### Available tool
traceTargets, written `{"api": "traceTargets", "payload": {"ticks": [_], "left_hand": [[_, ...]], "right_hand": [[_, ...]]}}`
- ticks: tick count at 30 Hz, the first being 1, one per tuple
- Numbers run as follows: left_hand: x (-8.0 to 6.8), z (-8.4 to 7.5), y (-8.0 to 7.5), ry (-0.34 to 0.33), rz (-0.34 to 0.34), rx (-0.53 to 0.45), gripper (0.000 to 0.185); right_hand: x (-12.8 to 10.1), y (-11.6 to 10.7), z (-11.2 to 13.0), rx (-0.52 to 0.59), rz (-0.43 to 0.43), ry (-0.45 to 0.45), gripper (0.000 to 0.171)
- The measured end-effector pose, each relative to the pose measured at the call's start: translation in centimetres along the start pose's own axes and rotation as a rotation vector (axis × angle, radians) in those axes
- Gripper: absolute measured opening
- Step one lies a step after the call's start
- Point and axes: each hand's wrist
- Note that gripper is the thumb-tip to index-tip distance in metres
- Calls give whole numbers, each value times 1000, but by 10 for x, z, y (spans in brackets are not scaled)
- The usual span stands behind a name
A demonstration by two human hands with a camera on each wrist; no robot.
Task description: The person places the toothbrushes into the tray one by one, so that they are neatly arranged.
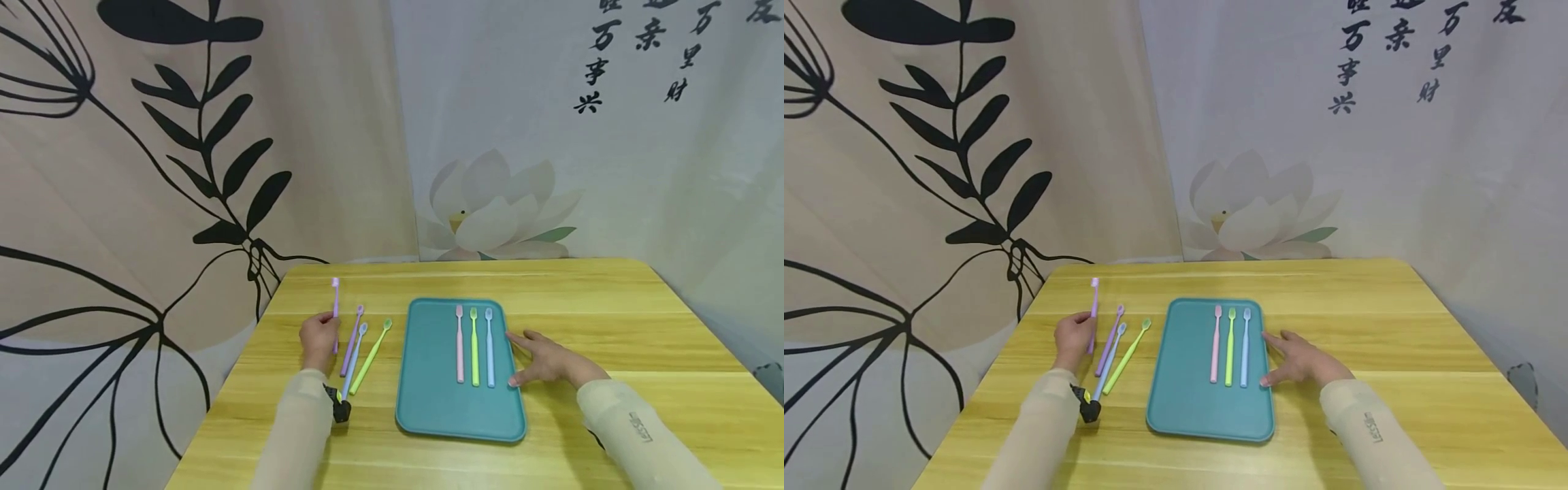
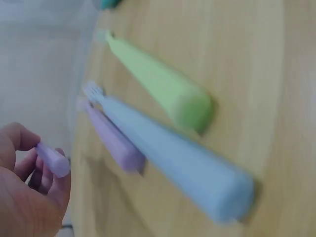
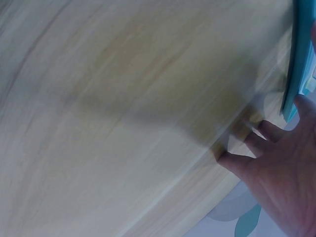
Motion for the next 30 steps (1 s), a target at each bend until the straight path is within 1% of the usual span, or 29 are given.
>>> {"api": "traceTargets", "payload": {"ticks": [4,7,9,12,17,20,25,27,30], "left_hand": [[-11,-14,11,-34,62,-137,26],[-25,-24,25,-65,115,-213,24],[-36,-29,35,-77,149,-244,24],[-52,-34,51,-75,176,-251,23],[-74,-36,78,-25,171,-207,20],[-86,-37,92,-15,202,-213,20],[-103,-40,110,-14,270,-241,23],[-109,-41,117,-9,279,-226,23],[-117,-42,125,-9,285,-171,21]], "right_hand": [[-1,-2,2,1,0,2,109],[0,-2,1,1,1,0,109],[0,-2,1,-1,1,-1,109],[1,-1,1,3,-1,0,110],[1,-1,1,2,-1,-8,110],[1,-1,1,5,0,-8,110],[1,0,0,5,0,-7,111],[1,0,-1,4,-3,-8,110],[0,0,-2,-3,-6,-9,110]]}}
Point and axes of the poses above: each hand's wrist, its own x-axis towards the middle knuckle, its own y-axis out of the palm, z = x × y, and after that the axes turned 11 degrees about -y, right-handed
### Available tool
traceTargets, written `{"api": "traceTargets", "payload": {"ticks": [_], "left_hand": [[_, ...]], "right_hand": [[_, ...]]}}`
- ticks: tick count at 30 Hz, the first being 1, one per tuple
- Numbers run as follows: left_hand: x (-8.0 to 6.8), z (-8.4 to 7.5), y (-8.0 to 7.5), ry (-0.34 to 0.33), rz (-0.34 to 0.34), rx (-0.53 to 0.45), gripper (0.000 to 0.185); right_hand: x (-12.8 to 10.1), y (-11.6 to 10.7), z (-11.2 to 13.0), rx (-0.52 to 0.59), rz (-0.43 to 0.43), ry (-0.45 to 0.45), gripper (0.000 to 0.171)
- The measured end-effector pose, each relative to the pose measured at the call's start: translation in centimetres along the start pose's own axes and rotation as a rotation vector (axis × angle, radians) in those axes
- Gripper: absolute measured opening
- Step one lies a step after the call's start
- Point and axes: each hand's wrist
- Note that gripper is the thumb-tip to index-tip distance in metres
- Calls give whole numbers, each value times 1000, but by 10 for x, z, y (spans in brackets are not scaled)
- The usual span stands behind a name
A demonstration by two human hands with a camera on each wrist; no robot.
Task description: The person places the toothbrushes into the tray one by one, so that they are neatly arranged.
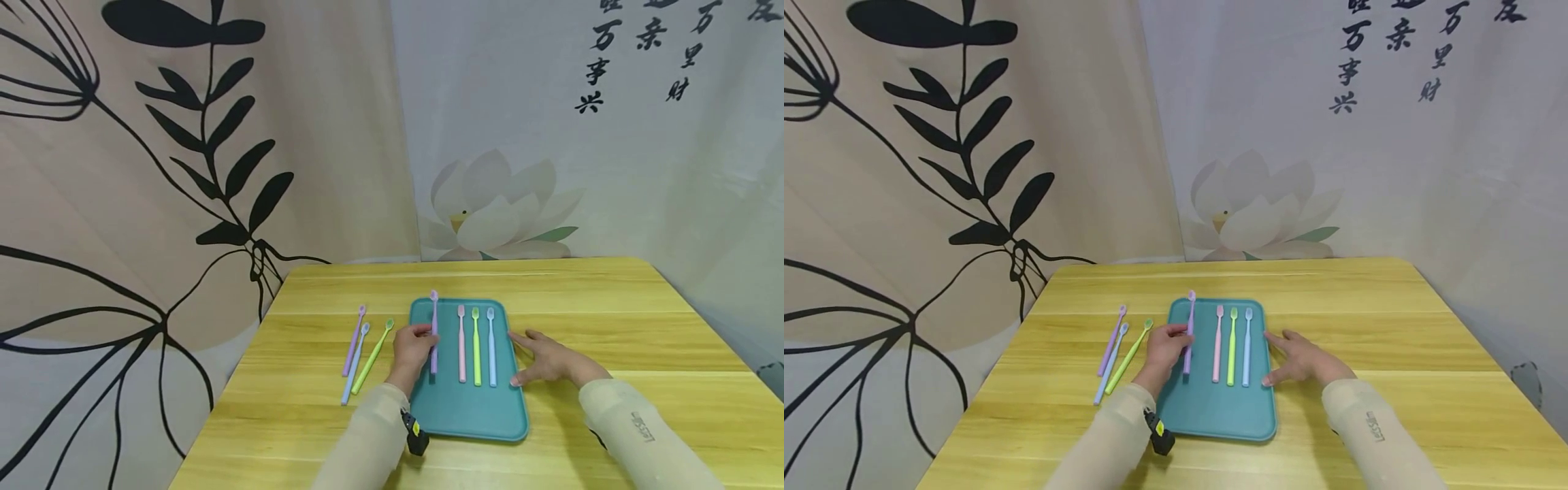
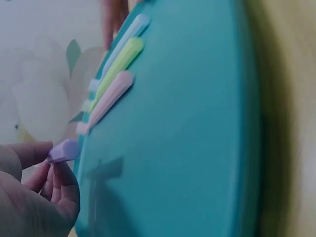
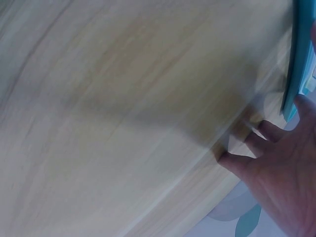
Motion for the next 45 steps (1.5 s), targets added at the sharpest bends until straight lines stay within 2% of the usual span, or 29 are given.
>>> {"api": "traceTargets", "payload": {"ticks": [6,11,20,29,33,40,45], "left_hand": [[-8,1,15,-19,-25,130,19],[-10,0,22,2,-67,206,18],[-10,-2,30,43,-93,319,12],[-11,-3,35,18,-80,347,14],[-10,-2,35,38,-84,340,14],[-4,-4,27,110,-65,316,18],[10,-12,2,144,-64,329,25]], "right_hand": [[-2,-2,1,4,4,-3,109],[-2,-2,1,3,4,-7,109],[-2,-1,1,11,1,-1,110],[-3,-1,2,16,5,2,109],[-3,-2,2,11,7,-1,109],[-2,-2,1,7,4,0,109],[-1,-1,1,8,2,-5,109]]}}
Point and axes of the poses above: each hand's wrist, its own x-axis towards the middle knuckle, its own y-axis out of the palm, z = x × y, and after that the axes turned 11 degrees about -y, right-handed
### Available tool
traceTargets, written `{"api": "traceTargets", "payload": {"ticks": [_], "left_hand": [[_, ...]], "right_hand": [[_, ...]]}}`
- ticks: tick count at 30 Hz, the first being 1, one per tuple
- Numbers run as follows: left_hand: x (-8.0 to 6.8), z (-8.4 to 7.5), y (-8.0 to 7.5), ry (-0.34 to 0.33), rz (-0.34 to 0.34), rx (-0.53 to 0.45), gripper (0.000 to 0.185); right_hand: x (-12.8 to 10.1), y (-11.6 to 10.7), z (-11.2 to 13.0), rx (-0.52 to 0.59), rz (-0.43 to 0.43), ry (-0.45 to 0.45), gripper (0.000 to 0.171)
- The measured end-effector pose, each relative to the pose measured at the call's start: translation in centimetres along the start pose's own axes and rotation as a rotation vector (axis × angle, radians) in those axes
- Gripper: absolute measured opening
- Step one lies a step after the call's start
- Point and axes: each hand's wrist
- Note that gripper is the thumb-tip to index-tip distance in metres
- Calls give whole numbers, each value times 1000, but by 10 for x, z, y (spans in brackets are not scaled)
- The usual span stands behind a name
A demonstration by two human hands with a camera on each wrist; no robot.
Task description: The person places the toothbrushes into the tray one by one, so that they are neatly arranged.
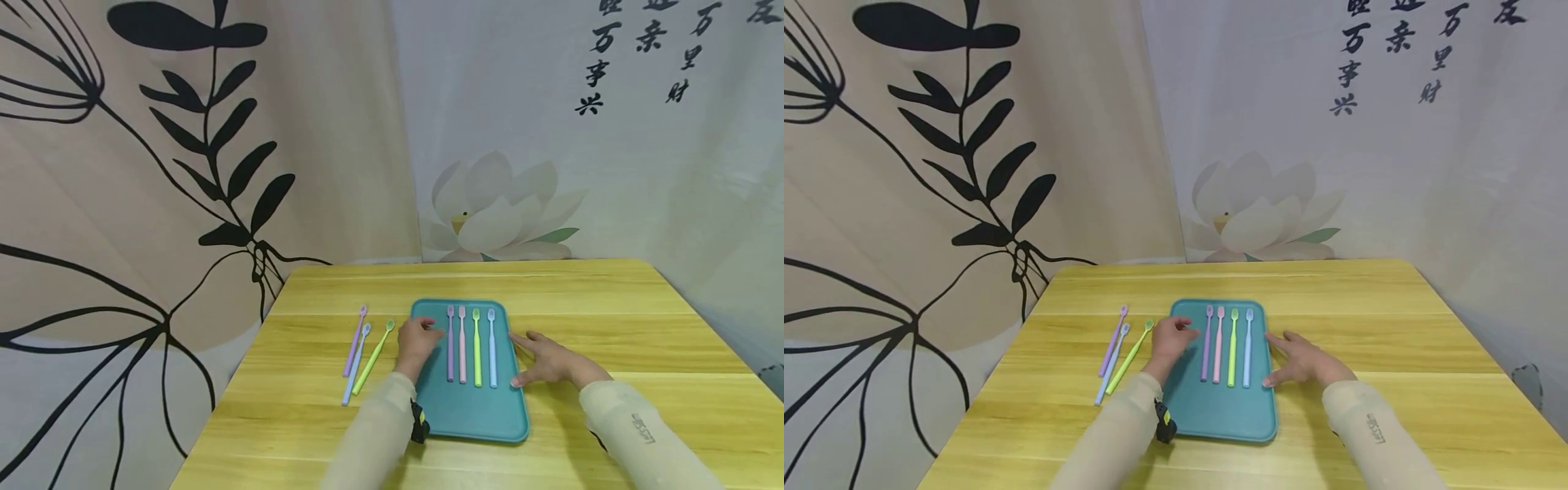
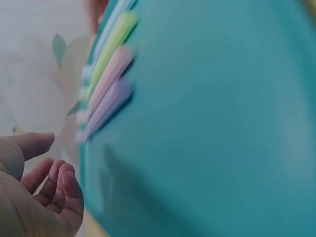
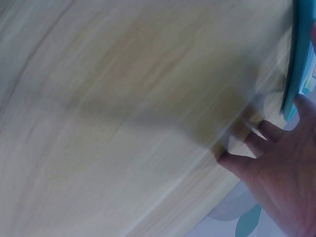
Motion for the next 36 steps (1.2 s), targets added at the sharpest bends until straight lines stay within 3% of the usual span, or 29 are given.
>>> {"api": "traceTargets", "payload": {"ticks": [5,12,17,26,36], "left_hand": [[21,11,-40,-35,-3,-30,32],[46,47,-101,-99,-35,-17,38],[52,68,-127,-176,-5,-11,40],[56,92,-134,-248,72,-72,37],[61,102,-137,-225,160,-100,42]], "right_hand": [[0,1,-2,-6,-9,-1,110],[2,1,-3,-18,-3,2,110],[3,1,-3,-15,2,8,110],[2,2,-2,-7,0,10,110],[2,2,-2,-8,2,17,110]]}}
Point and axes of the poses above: each hand's wrist, its own x-axis towards the middle knuckle, its own y-axis out of the palm, z = x × y, and after that the axes turned 11 degrees about -y, right-handed
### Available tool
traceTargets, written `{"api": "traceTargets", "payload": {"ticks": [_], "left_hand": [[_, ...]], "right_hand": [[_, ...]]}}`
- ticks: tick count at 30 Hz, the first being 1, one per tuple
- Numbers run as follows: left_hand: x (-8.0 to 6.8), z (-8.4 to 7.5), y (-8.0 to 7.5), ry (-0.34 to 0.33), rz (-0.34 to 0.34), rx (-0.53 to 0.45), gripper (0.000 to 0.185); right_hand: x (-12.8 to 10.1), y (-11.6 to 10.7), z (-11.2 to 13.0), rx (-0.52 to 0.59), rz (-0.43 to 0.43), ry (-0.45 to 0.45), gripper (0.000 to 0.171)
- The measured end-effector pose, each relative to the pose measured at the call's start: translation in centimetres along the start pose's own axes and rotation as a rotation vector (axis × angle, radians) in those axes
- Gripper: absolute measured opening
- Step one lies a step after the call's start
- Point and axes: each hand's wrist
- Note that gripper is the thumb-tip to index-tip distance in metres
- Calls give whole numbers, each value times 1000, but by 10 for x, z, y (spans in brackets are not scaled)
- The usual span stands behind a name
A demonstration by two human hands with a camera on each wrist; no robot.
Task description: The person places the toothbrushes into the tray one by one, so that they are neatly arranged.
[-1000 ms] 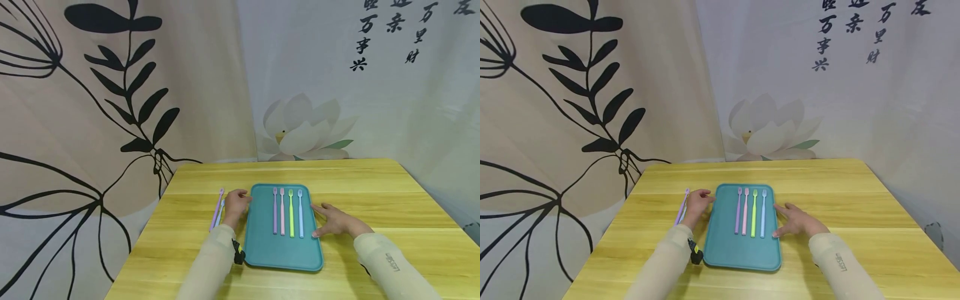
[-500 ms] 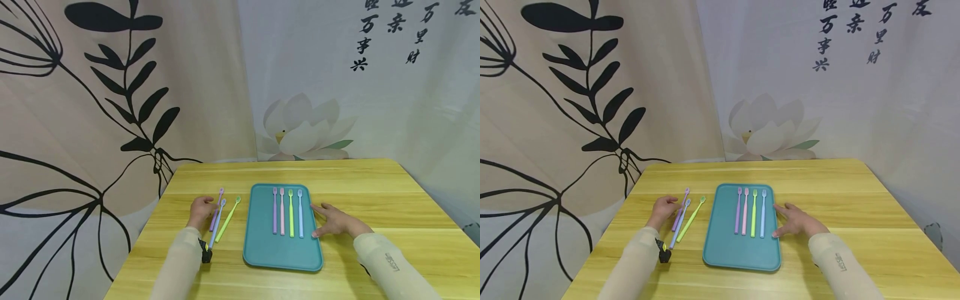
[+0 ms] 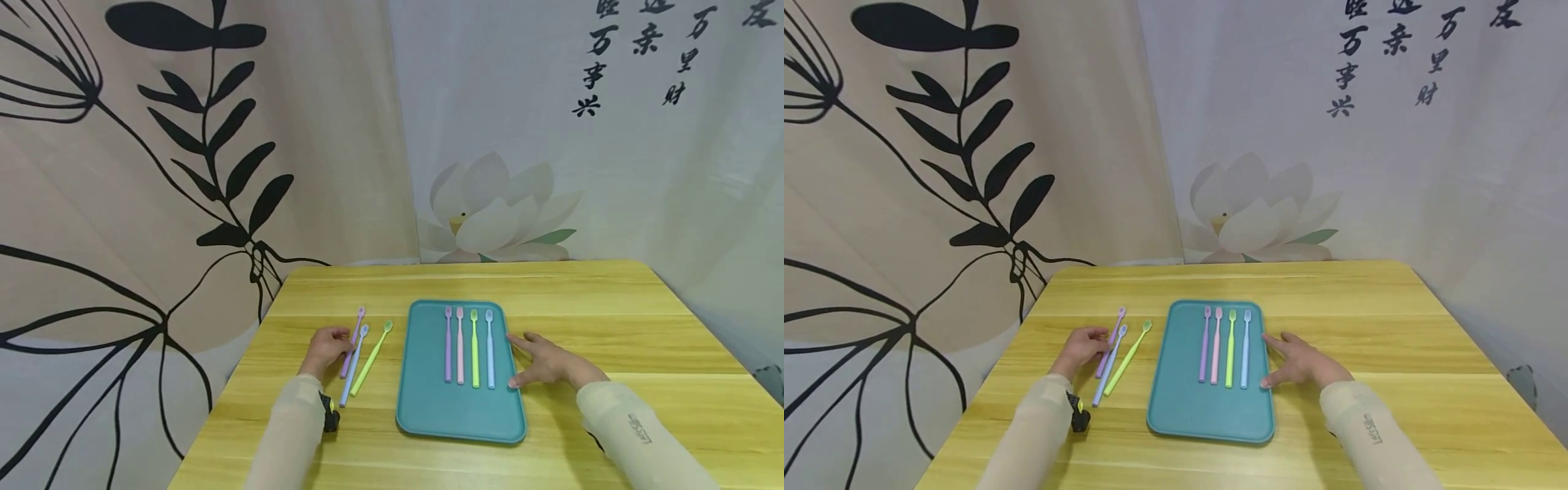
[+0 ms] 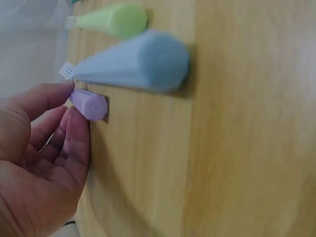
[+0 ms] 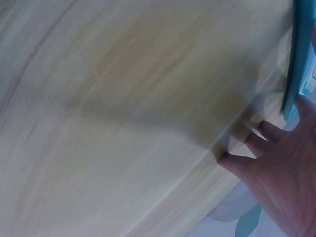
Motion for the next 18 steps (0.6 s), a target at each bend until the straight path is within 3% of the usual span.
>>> {"api": "traceTargets", "payload": {"ticks": [9,18], "left_hand": [[5,0,-3,3,56,51,38],[3,-5,4,86,-67,246,28]], "right_hand": [[1,-1,1,-12,3,-3,110],[-1,0,4,-7,4,4,109]]}}
Point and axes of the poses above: each hand's wrist, its own x-axis towards the middle knuckle, its own y-axis out of the palm, z = x × y, and after that the axes turned 11 degrees about -y, right-handed
